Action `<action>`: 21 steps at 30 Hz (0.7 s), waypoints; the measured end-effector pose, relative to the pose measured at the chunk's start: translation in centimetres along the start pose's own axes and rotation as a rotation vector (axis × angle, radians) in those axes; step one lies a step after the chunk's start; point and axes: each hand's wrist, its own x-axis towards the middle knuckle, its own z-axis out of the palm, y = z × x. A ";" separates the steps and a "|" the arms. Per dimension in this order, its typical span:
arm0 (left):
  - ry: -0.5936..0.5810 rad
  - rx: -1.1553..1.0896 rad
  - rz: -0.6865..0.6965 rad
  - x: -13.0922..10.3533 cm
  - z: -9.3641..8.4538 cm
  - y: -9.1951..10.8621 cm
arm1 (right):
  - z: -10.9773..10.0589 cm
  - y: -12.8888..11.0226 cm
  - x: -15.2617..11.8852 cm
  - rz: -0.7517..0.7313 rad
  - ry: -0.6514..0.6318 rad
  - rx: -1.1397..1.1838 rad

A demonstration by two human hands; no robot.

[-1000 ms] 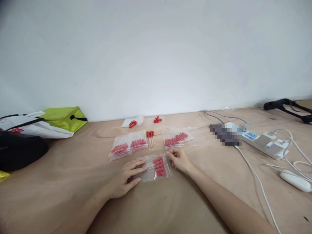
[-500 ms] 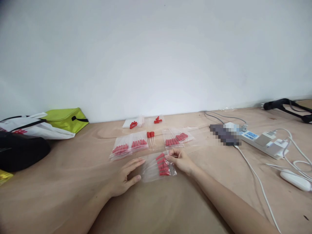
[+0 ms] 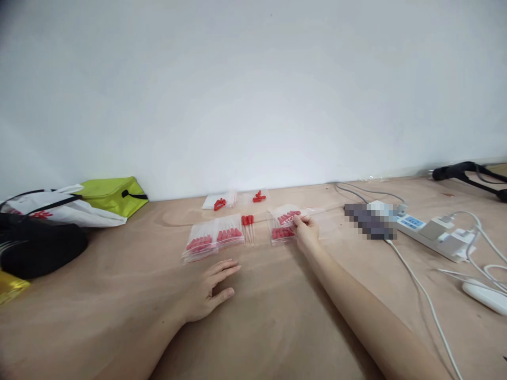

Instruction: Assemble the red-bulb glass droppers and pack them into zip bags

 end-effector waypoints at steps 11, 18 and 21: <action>0.015 0.024 0.028 0.1 0.1 0.0 | -5.8 -1.9 -1.4 -0.052 0.165 -0.867; 0.004 0.031 0.020 0.1 0.1 0.1 | -8.8 -4.2 5.0 0.109 0.132 -1.477; 0.000 0.033 0.016 0.1 0.1 0.2 | -9.5 -3.8 5.4 0.087 0.063 -1.430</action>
